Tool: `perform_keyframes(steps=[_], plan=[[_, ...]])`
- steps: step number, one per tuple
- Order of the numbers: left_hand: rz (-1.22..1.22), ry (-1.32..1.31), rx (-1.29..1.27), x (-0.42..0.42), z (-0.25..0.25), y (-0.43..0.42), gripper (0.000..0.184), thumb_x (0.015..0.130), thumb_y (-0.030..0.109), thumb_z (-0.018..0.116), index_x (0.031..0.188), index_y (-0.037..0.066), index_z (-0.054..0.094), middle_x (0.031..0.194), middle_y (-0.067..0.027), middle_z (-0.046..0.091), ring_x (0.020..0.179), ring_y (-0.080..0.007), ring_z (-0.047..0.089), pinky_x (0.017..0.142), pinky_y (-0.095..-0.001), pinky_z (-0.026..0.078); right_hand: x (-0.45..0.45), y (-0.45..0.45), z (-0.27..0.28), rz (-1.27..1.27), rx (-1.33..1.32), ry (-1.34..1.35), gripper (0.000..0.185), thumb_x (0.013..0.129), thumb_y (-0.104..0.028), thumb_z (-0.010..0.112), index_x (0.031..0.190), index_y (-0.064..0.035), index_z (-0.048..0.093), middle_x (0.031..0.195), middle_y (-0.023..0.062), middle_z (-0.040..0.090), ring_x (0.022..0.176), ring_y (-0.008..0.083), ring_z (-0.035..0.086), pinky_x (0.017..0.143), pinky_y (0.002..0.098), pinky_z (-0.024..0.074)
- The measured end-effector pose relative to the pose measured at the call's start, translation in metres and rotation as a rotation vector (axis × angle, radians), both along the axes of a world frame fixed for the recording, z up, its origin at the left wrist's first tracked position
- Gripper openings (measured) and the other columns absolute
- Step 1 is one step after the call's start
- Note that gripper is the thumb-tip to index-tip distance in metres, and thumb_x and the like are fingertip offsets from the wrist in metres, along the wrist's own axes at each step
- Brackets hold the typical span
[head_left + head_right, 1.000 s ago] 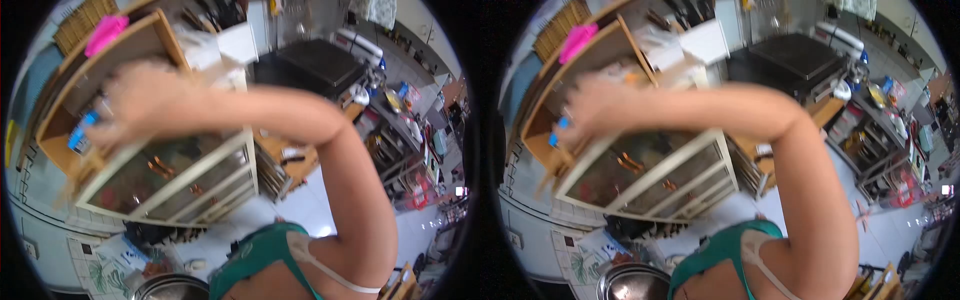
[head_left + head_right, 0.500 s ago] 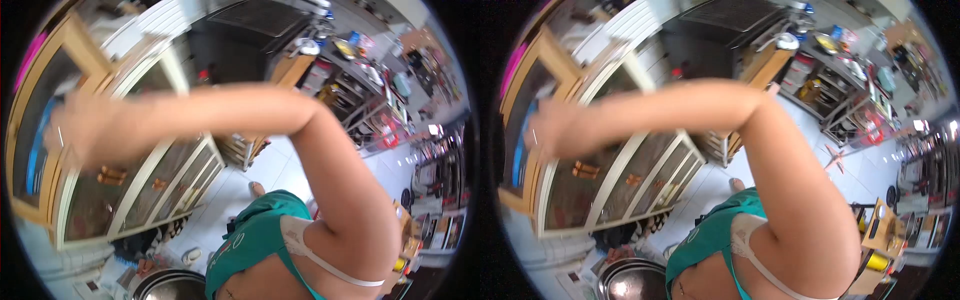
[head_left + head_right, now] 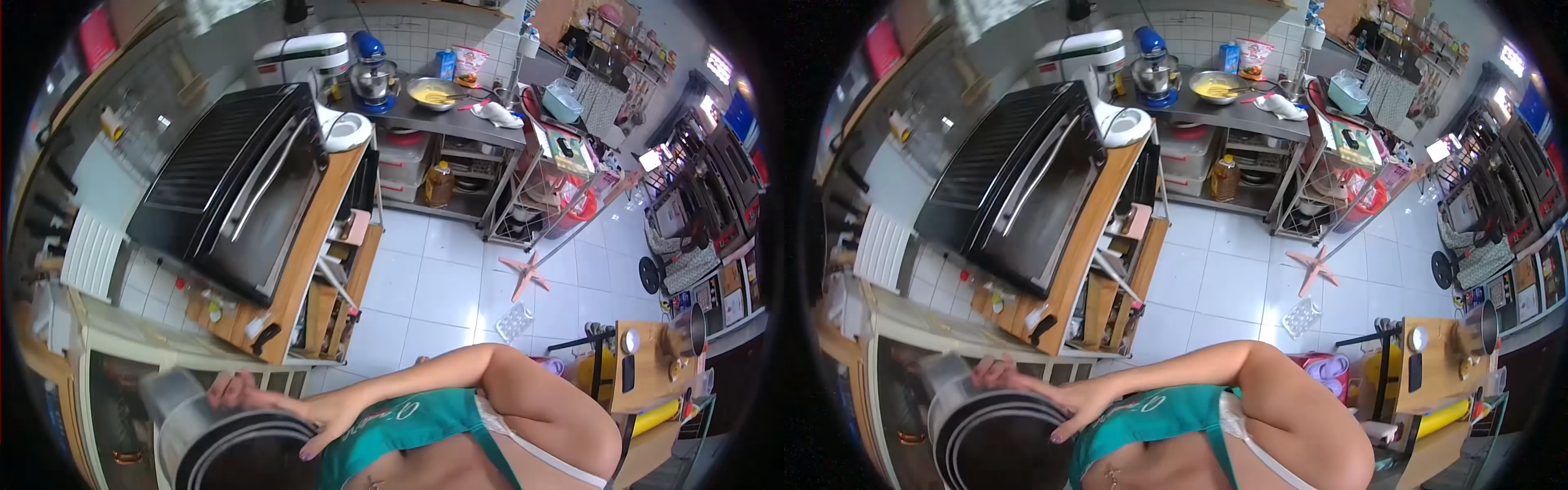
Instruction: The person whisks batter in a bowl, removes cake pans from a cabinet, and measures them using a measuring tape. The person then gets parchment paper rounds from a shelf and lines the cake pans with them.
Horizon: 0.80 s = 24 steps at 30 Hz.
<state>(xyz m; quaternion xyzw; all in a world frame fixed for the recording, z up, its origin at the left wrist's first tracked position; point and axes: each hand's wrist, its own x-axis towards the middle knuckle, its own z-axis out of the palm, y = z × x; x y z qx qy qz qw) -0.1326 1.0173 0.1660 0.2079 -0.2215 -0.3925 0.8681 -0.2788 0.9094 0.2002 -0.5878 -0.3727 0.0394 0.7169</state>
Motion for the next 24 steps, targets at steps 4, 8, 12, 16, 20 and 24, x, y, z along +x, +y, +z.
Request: perform_keyframes(steps=[4, 8, 12, 16, 20, 24], plan=[[-0.468, 0.181, -0.398, -0.012, 0.015, -0.120, 0.023, 0.094, 0.030, 0.046, 0.093, 0.008, 0.051, 0.098, -0.0025, 0.056, 0.107, -0.0192, 0.052, 0.118, -0.0419, 0.000, -0.036, -0.119, 0.016, -0.235, 0.091, 0.115, 0.110, 0.080, -0.016, 0.071, 0.145, -0.0064, -0.017, 0.152, 0.0205, -0.004, 0.142, 0.0243, 0.006, 0.112, 0.0369, 0.0138], [-0.444, 0.151, -0.067, -0.030, 0.041, -0.240, 0.026, 0.095, 0.028, 0.045, 0.101, 0.004, 0.055, 0.110, -0.0056, 0.058, 0.115, -0.0202, 0.051, 0.117, -0.0381, 0.016, -0.061, -0.217, 0.016, -0.634, 0.031, 0.079, 0.104, 0.079, -0.016, 0.071, 0.148, -0.0053, -0.006, 0.154, 0.0164, -0.001, 0.142, 0.0243, 0.005, 0.114, 0.0386, 0.0121], [-0.382, 0.204, 0.202, -0.022, -0.007, -0.358, 0.027, 0.096, 0.026, 0.044, 0.106, 0.004, 0.054, 0.114, -0.0065, 0.058, 0.116, -0.0208, 0.051, 0.114, -0.0376, 0.022, -0.088, -0.308, 0.015, -0.975, 0.129, 0.224, 0.098, 0.078, -0.015, 0.069, 0.149, -0.0051, 0.002, 0.155, 0.0135, 0.007, 0.142, 0.0244, 0.011, 0.114, 0.0359, 0.0122], [-0.364, 0.265, 0.447, 0.002, -0.071, -0.451, 0.028, 0.096, 0.025, 0.044, 0.110, 0.003, 0.054, 0.117, -0.0075, 0.057, 0.118, -0.0213, 0.050, 0.112, -0.0371, 0.028, -0.103, -0.381, -0.066, -1.293, 0.570, 0.589, 0.073, 0.079, -0.016, 0.066, 0.140, 0.0007, 0.030, 0.138, 0.0173, 0.040, 0.128, 0.0242, 0.039, 0.108, 0.0361, 0.0293], [-0.361, 0.288, 0.669, 0.045, -0.119, -0.542, 0.029, 0.096, 0.023, 0.043, 0.114, 0.002, 0.054, 0.121, -0.0084, 0.056, 0.119, -0.0218, 0.050, 0.109, -0.0367, 0.034, -0.144, -0.462, -0.077, -1.466, 1.075, 0.854, 0.028, 0.082, -0.022, 0.058, 0.101, -0.0026, 0.061, 0.099, 0.0095, 0.064, 0.093, 0.0204, 0.061, 0.087, 0.0368, 0.0463], [-0.425, 0.188, 0.859, 0.068, -0.145, -0.640, 0.032, 0.097, 0.016, 0.041, 0.127, 0.004, 0.048, 0.125, -0.0112, 0.054, 0.111, -0.0266, 0.054, 0.095, -0.0361, 0.048, -0.190, -0.529, -0.114, -1.732, 1.138, 0.835, 0.036, 0.083, -0.030, 0.053, 0.108, -0.0037, 0.057, 0.102, 0.0109, 0.064, 0.093, 0.0250, 0.062, 0.085, 0.0483, 0.0481]])
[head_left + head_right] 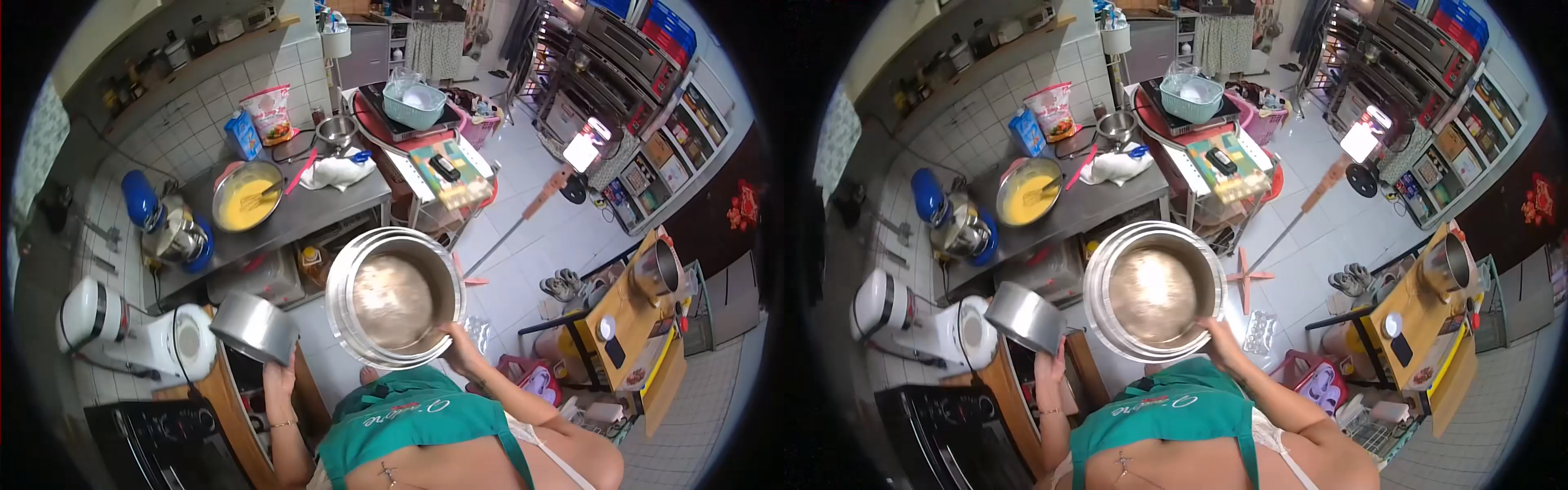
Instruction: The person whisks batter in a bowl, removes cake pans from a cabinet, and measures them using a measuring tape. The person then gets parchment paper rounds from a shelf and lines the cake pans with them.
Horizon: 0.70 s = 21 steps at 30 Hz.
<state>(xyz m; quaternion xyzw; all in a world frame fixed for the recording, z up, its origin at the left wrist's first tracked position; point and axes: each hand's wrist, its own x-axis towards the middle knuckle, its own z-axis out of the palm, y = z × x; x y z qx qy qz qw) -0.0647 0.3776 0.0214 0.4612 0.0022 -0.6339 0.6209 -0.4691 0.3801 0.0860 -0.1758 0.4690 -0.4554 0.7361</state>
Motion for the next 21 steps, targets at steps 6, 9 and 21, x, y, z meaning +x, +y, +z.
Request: perform_keyframes(steps=[6, 9, 21], plan=[[-0.272, -0.281, -0.046, -0.045, 0.081, -0.155, 0.037, 0.099, 0.020, 0.041, 0.133, 0.004, 0.035, 0.125, -0.0097, 0.049, 0.108, -0.0211, 0.052, 0.082, -0.0365, 0.049, -0.016, -0.097, 0.031, -0.343, -0.100, 0.318, 0.051, 0.080, -0.018, 0.056, 0.127, -0.0084, 0.039, 0.110, 0.0129, 0.054, 0.090, 0.0243, 0.061, 0.071, 0.0455, 0.0566], [-0.482, -0.652, -0.180, -0.073, 0.089, -0.223, 0.030, 0.095, 0.014, 0.050, 0.121, 0.001, 0.047, 0.098, -0.0037, 0.054, 0.083, -0.0118, 0.050, 0.069, -0.0253, 0.044, -0.027, -0.153, 0.021, -0.238, -0.181, 0.502, 0.058, 0.079, -0.015, 0.056, 0.132, -0.0102, 0.032, 0.113, 0.0127, 0.050, 0.088, 0.0246, 0.061, 0.070, 0.0435, 0.0578], [-0.477, -0.549, 0.220, -0.086, 0.063, -0.305, 0.049, 0.089, 0.017, 0.038, 0.133, -0.002, 0.028, 0.100, -0.0247, 0.061, 0.070, -0.0347, 0.068, 0.057, -0.0384, 0.060, -0.107, -0.326, 0.005, -0.271, -0.128, 0.486, 0.050, 0.081, -0.019, 0.054, 0.127, -0.0105, 0.037, 0.106, 0.0096, 0.049, 0.090, 0.0226, 0.058, 0.065, 0.0387, 0.0578]])
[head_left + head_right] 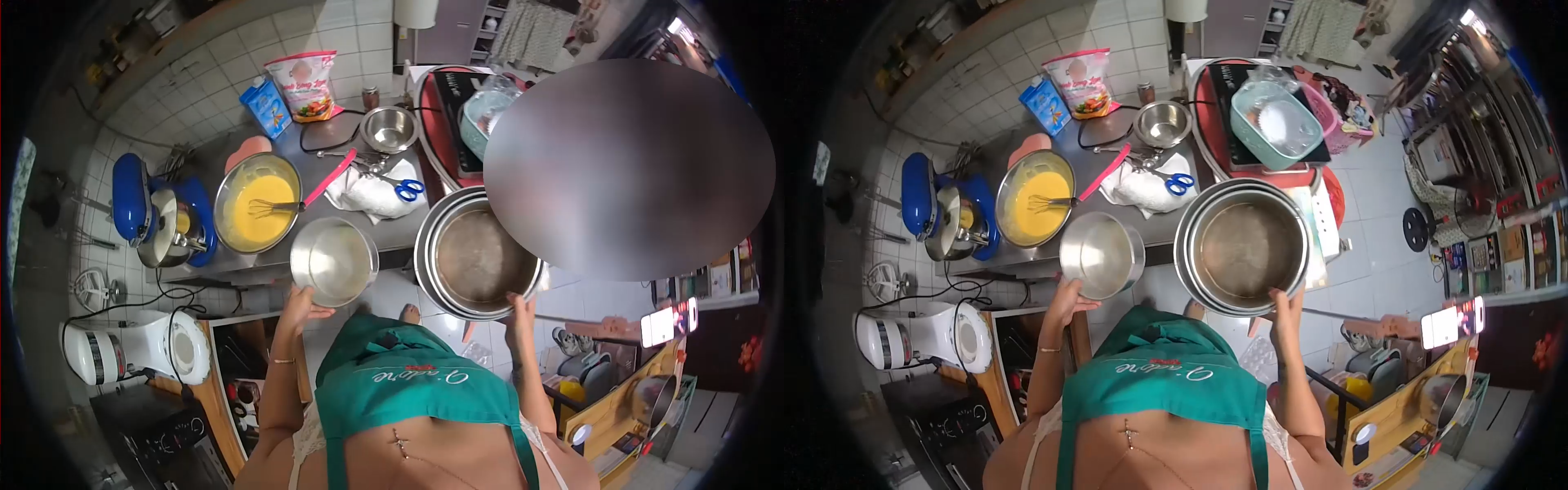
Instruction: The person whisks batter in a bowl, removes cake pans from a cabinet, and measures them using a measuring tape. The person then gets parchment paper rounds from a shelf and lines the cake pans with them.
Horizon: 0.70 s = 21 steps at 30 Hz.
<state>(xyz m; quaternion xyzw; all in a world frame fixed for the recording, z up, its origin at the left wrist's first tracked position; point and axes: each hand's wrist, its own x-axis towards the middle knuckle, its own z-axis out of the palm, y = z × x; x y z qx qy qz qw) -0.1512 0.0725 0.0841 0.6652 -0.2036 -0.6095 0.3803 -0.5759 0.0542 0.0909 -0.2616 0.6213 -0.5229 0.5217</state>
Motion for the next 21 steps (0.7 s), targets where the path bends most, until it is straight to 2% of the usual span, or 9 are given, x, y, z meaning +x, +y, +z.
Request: perform_keyframes(steps=[3, 6, 7, 10, 12, 16, 17, 20, 21], plan=[[-0.097, -0.090, 0.166, 0.024, -0.042, -0.026, 0.049, 0.089, 0.018, 0.036, 0.133, -0.003, 0.029, 0.087, -0.0262, 0.062, 0.057, -0.0312, 0.066, 0.049, -0.0364, 0.058, 0.001, -0.024, 0.008, 0.066, 0.056, -0.068, 0.040, 0.081, -0.022, 0.053, 0.117, -0.0055, 0.046, 0.102, 0.0094, 0.057, 0.088, 0.0241, 0.062, 0.065, 0.0419, 0.0560], [-0.072, -0.150, 0.263, 0.044, -0.068, -0.054, 0.045, 0.091, 0.020, 0.036, 0.128, -0.005, 0.034, 0.077, -0.0248, 0.061, 0.054, -0.0283, 0.065, 0.041, -0.0338, 0.054, 0.024, -0.029, 0.002, 0.101, 0.135, -0.098, 0.041, 0.080, -0.023, 0.054, 0.115, -0.0031, 0.048, 0.100, 0.0095, 0.059, 0.088, 0.0244, 0.063, 0.071, 0.0428, 0.0557], [-0.046, -0.204, 0.257, 0.051, -0.075, -0.061, 0.045, 0.091, 0.020, 0.036, 0.129, -0.005, 0.033, 0.076, -0.0245, 0.061, 0.052, -0.0277, 0.064, 0.039, -0.0330, 0.052, 0.035, -0.030, 0.001, 0.179, 0.262, -0.117, 0.044, 0.079, -0.023, 0.054, 0.118, -0.0038, 0.046, 0.103, 0.0110, 0.058, 0.088, 0.0263, 0.062, 0.077, 0.0452, 0.0547], [-0.016, -0.327, 0.204, 0.065, -0.089, -0.081, 0.047, 0.091, 0.019, 0.036, 0.132, -0.004, 0.029, 0.072, -0.0236, 0.061, 0.046, -0.0267, 0.062, 0.035, -0.0323, 0.050, 0.087, -0.027, -0.003, 0.198, 0.423, -0.039, 0.049, 0.079, -0.026, 0.053, 0.123, -0.0068, 0.042, 0.108, 0.0150, 0.055, 0.091, 0.0304, 0.061, 0.076, 0.0520, 0.0536], [-0.033, -0.358, 0.140, 0.066, -0.085, -0.087, 0.051, 0.090, 0.015, 0.035, 0.135, -0.004, 0.024, 0.068, -0.0228, 0.060, 0.043, -0.0272, 0.061, 0.034, -0.0340, 0.050, 0.086, -0.026, -0.041, 0.230, 0.583, -0.199, 0.045, 0.080, -0.028, 0.051, 0.119, -0.0069, 0.043, 0.107, 0.0149, 0.056, 0.096, 0.0302, 0.059, 0.076, 0.0524, 0.0537], [-0.081, -0.434, 0.120, 0.077, -0.094, -0.102, 0.042, 0.091, 0.016, 0.038, 0.122, -0.011, 0.035, 0.067, -0.0252, 0.062, 0.044, -0.0286, 0.062, 0.038, -0.0353, 0.052, 0.104, -0.036, -0.075, 0.197, 0.556, -0.280, 0.041, 0.082, -0.028, 0.048, 0.117, -0.0083, 0.041, 0.101, 0.0125, 0.055, 0.097, 0.0298, 0.058, 0.072, 0.0527, 0.0542], [-0.102, -0.482, 0.135, 0.078, -0.089, -0.108, 0.035, 0.091, 0.017, 0.039, 0.110, -0.012, 0.042, 0.065, -0.0251, 0.063, 0.046, -0.0282, 0.063, 0.041, -0.0343, 0.053, 0.136, -0.043, -0.048, 0.117, 0.472, -0.035, 0.043, 0.082, -0.026, 0.049, 0.121, -0.0117, 0.037, 0.100, 0.0116, 0.054, 0.094, 0.0287, 0.058, 0.072, 0.0527, 0.0546], [-0.171, -0.457, 0.144, 0.089, -0.100, -0.124, 0.031, 0.091, 0.015, 0.038, 0.101, -0.013, 0.045, 0.066, -0.0250, 0.063, 0.048, -0.0287, 0.064, 0.041, -0.0338, 0.053, 0.145, -0.053, -0.066, 0.118, 0.420, 0.048, 0.044, 0.083, -0.022, 0.050, 0.123, -0.0144, 0.034, 0.104, 0.0124, 0.052, 0.092, 0.0287, 0.057, 0.072, 0.0504, 0.0556], [-0.168, -0.446, 0.123, 0.094, -0.111, -0.127, 0.035, 0.094, 0.021, 0.039, 0.095, -0.014, 0.047, 0.065, -0.0243, 0.062, 0.048, -0.0287, 0.064, 0.042, -0.0342, 0.054, 0.137, -0.059, -0.086, 0.145, 0.461, -0.003, 0.050, 0.085, -0.029, 0.054, 0.127, -0.0137, 0.033, 0.111, 0.0134, 0.050, 0.094, 0.0280, 0.057, 0.072, 0.0473, 0.0557]])
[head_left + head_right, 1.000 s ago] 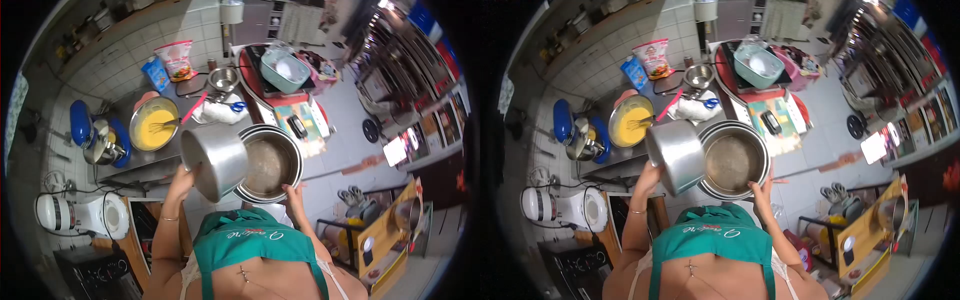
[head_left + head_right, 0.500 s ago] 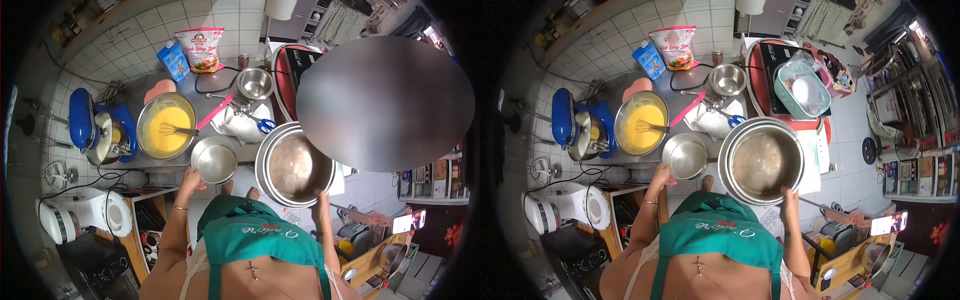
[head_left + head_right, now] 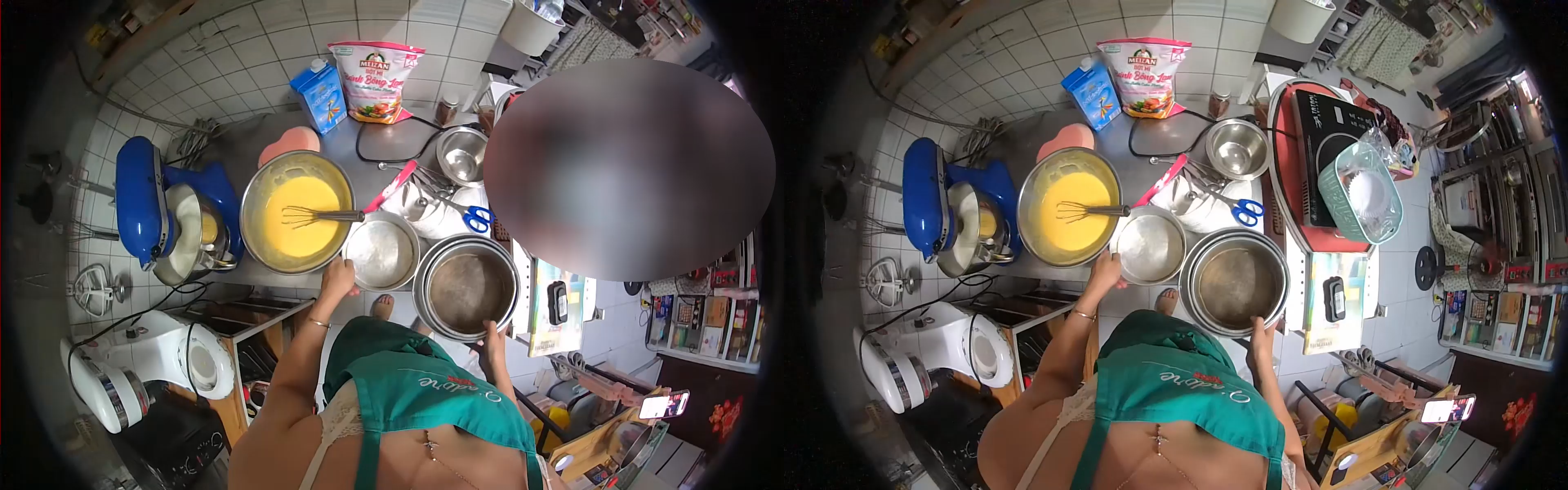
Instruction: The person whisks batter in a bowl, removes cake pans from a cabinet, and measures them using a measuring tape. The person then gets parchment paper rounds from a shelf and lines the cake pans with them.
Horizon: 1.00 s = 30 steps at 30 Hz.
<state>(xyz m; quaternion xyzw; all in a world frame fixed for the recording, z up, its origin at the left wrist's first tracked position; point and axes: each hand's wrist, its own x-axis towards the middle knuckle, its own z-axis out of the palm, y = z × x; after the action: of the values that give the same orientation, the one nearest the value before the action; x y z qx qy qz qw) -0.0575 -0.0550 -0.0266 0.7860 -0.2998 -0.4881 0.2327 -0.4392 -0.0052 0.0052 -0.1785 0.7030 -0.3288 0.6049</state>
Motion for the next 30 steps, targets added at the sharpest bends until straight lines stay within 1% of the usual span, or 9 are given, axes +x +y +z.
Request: perform_keyframes(steps=[3, 7, 9, 13, 17, 19, 22, 25, 30], plan=[[0.179, 0.103, -0.113, -0.010, 0.024, -0.016, 0.045, 0.097, 0.032, 0.042, 0.092, -0.012, 0.047, 0.064, -0.0222, 0.061, 0.046, -0.0289, 0.063, 0.044, -0.0351, 0.055, 0.015, -0.026, 0.004, -0.107, 0.103, -0.128, 0.068, 0.086, -0.046, 0.062, 0.135, -0.0118, 0.031, 0.121, 0.0149, 0.051, 0.100, 0.0261, 0.058, 0.082, 0.0462, 0.0525], [0.336, 0.485, -0.250, -0.017, -0.003, -0.017, 0.066, 0.094, 0.046, 0.048, 0.129, -0.006, 0.028, 0.087, -0.0236, 0.060, 0.059, -0.0290, 0.066, 0.050, -0.0367, 0.057, 0.014, -0.029, -0.025, 0.070, -0.045, -0.315, 0.073, 0.087, -0.058, 0.053, 0.137, -0.0104, 0.030, 0.132, 0.0132, 0.044, 0.113, 0.0286, 0.051, 0.094, 0.0490, 0.0424], [0.306, 0.329, -0.311, -0.027, -0.009, -0.005, 0.068, 0.093, 0.048, 0.050, 0.132, -0.002, 0.026, 0.086, -0.0192, 0.061, 0.059, -0.0270, 0.065, 0.052, -0.0362, 0.056, 0.012, -0.024, -0.047, 0.022, -0.084, -0.257, 0.072, 0.087, -0.061, 0.049, 0.137, -0.0134, 0.031, 0.136, 0.0114, 0.039, 0.119, 0.0290, 0.045, 0.094, 0.0484, 0.0420], [0.162, 0.589, -0.005, -0.020, -0.025, 0.037, 0.049, 0.094, 0.041, 0.052, 0.126, 0.007, 0.036, 0.091, -0.0127, 0.058, 0.068, -0.0221, 0.063, 0.060, -0.0340, 0.055, 0.017, 0.021, -0.023, -0.178, -0.134, -0.131, 0.074, 0.091, -0.055, 0.047, 0.146, -0.0137, 0.019, 0.148, 0.0105, 0.024, 0.134, 0.0310, 0.028, 0.101, 0.0494, 0.0353], [-0.261, 0.544, 0.270, -0.039, -0.060, 0.073, 0.042, 0.094, 0.042, 0.050, 0.119, 0.009, 0.047, 0.087, -0.0117, 0.062, 0.073, -0.0206, 0.063, 0.061, -0.0336, 0.054, -0.016, 0.111, -0.039, 0.224, -0.017, 0.187, 0.061, 0.092, -0.049, 0.049, 0.131, -0.0021, 0.046, 0.125, 0.0168, 0.055, 0.117, 0.0329, 0.051, 0.095, 0.0377, 0.0442], [-0.763, 0.490, 0.121, -0.051, -0.094, 0.088, 0.044, 0.094, 0.046, 0.050, 0.114, 0.007, 0.053, 0.088, -0.0112, 0.063, 0.074, -0.0189, 0.063, 0.064, -0.0331, 0.053, -0.026, 0.171, -0.053, 0.283, 0.051, 0.430, 0.065, 0.087, -0.054, 0.053, 0.123, -0.0006, 0.055, 0.114, 0.0191, 0.062, 0.108, 0.0359, 0.058, 0.092, 0.0380, 0.0467], [-1.305, 0.420, 0.073, -0.085, -0.117, 0.070, 0.047, 0.092, 0.049, 0.049, 0.110, 0.006, 0.057, 0.088, -0.0111, 0.065, 0.074, -0.0187, 0.064, 0.066, -0.0331, 0.052, -0.046, 0.271, -0.108, 0.498, 0.270, 0.586, 0.079, 0.080, -0.065, 0.052, 0.127, -0.0021, 0.052, 0.121, 0.0217, 0.058, 0.112, 0.0378, 0.055, 0.096, 0.0424, 0.0433], [-1.545, 0.277, 0.362, -0.169, -0.106, 0.043, 0.050, 0.091, 0.052, 0.049, 0.107, 0.005, 0.058, 0.088, -0.0115, 0.065, 0.073, -0.0198, 0.064, 0.068, -0.0336, 0.052, -0.036, 0.371, -0.207, 0.078, 0.399, 0.442, 0.087, 0.076, -0.072, 0.048, 0.130, -0.0040, 0.050, 0.123, 0.0228, 0.056, 0.113, 0.0389, 0.054, 0.099, 0.0444, 0.0407], [-1.831, 0.142, 0.511, -0.332, -0.076, 0.086, 0.056, 0.089, 0.056, 0.049, 0.103, 0.003, 0.060, 0.088, -0.0120, 0.066, 0.072, -0.0217, 0.064, 0.070, -0.0343, 0.051, -0.067, 0.417, -0.126, -0.052, 0.451, 0.350, 0.076, 0.081, -0.067, 0.045, 0.131, -0.0100, 0.051, 0.120, 0.0203, 0.059, 0.110, 0.0396, 0.056, 0.098, 0.0443, 0.0409]])
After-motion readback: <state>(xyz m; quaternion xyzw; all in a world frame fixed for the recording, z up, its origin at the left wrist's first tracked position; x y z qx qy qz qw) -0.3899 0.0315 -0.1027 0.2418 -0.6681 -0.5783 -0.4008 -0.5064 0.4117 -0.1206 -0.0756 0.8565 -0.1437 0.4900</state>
